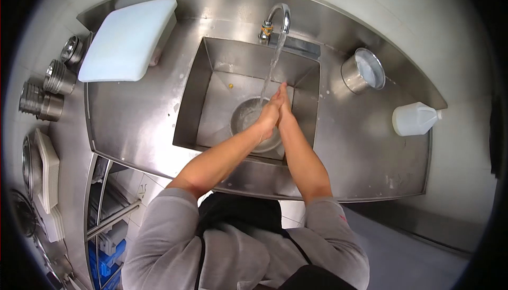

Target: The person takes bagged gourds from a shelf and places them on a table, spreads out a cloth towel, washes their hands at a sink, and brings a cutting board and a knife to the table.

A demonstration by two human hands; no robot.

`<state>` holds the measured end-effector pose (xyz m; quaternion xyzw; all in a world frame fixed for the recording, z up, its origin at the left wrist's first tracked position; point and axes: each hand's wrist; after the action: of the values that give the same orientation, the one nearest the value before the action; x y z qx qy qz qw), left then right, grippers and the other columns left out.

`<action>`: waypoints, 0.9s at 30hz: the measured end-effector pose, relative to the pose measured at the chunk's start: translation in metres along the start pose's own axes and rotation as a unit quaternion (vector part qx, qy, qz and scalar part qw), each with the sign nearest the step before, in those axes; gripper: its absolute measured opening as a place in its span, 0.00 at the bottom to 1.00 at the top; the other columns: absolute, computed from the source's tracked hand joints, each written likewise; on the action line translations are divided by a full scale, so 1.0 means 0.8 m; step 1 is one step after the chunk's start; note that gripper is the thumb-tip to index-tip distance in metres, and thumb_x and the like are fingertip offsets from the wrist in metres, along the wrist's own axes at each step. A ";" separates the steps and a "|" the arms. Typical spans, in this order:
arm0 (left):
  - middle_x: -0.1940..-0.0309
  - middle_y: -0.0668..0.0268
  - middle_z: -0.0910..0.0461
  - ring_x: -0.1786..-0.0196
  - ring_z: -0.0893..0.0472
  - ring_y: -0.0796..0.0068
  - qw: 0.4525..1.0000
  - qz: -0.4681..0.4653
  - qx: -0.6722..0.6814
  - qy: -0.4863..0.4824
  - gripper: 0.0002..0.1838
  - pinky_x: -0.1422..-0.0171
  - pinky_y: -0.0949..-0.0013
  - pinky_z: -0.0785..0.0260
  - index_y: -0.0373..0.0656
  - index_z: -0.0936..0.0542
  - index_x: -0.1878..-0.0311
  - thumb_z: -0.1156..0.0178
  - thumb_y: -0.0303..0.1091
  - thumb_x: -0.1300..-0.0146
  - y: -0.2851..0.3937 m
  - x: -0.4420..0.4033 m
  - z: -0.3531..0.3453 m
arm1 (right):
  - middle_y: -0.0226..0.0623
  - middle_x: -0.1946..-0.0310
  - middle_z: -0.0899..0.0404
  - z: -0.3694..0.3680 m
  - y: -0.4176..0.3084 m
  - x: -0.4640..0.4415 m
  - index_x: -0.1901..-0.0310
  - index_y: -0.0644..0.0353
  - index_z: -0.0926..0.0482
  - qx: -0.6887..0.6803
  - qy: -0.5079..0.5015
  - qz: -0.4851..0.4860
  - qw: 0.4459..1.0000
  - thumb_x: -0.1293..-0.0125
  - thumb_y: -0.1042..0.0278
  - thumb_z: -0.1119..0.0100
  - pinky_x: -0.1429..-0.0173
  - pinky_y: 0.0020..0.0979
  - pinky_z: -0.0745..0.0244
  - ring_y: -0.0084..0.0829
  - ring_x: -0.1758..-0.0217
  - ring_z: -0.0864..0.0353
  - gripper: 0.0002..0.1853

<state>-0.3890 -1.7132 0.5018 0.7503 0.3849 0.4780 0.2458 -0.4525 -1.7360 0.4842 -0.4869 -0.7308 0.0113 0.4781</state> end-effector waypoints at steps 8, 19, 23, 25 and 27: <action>0.23 0.45 0.45 0.21 0.48 0.50 0.994 -0.098 -0.046 -0.024 0.44 0.20 0.51 0.57 0.35 0.42 0.24 0.60 0.64 0.29 0.009 0.010 0.008 | 0.51 0.28 0.37 -0.028 0.036 0.013 0.28 0.61 0.36 0.227 0.000 0.099 0.969 0.32 0.24 0.59 0.28 0.41 0.39 0.40 0.27 0.35 0.47; 0.40 0.52 0.24 0.41 0.24 0.56 0.992 -0.025 0.125 0.024 0.26 0.38 0.52 0.31 0.34 0.27 0.37 0.47 0.46 0.27 0.009 -0.056 0.021 | 0.52 0.32 0.34 -0.016 0.032 -0.064 0.31 0.59 0.33 0.517 0.002 0.252 0.818 0.28 0.45 0.53 0.26 0.46 0.43 0.51 0.27 0.38 0.31; 0.58 0.55 0.17 0.57 0.19 0.62 1.000 0.008 -0.004 0.024 0.15 0.54 0.57 0.25 0.30 0.20 0.52 0.41 0.35 0.32 0.052 -0.071 0.055 | 0.55 0.36 0.29 0.002 0.017 -0.013 0.35 0.62 0.29 0.717 -0.024 0.403 0.569 0.29 0.59 0.48 0.28 0.45 0.40 0.54 0.29 0.35 0.25; 0.61 0.57 0.17 0.59 0.19 0.65 0.998 -0.028 -0.046 0.011 0.13 0.58 0.60 0.26 0.31 0.19 0.58 0.41 0.34 0.33 0.035 -0.082 0.060 | 0.54 0.39 0.26 0.016 0.011 0.005 0.36 0.65 0.28 0.713 -0.066 0.413 0.563 0.31 0.62 0.45 0.29 0.42 0.38 0.51 0.31 0.32 0.24; 0.62 0.59 0.17 0.59 0.20 0.68 0.997 -0.072 -0.031 -0.017 0.12 0.59 0.62 0.26 0.32 0.18 0.61 0.40 0.34 0.33 0.013 -0.117 0.062 | 0.53 0.42 0.23 0.017 0.007 0.014 0.38 0.67 0.27 0.702 -0.108 0.430 0.557 0.33 0.66 0.43 0.30 0.40 0.36 0.49 0.32 0.30 0.24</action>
<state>-0.3633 -1.7953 0.4388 0.7208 0.4190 0.4575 0.3093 -0.4589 -1.7192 0.4816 -0.2485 -0.2414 0.7777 0.5246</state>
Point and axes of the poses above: each hand's wrist, its own x-axis away from the middle knuckle, its own z-axis out of the back of the hand, y = z × x
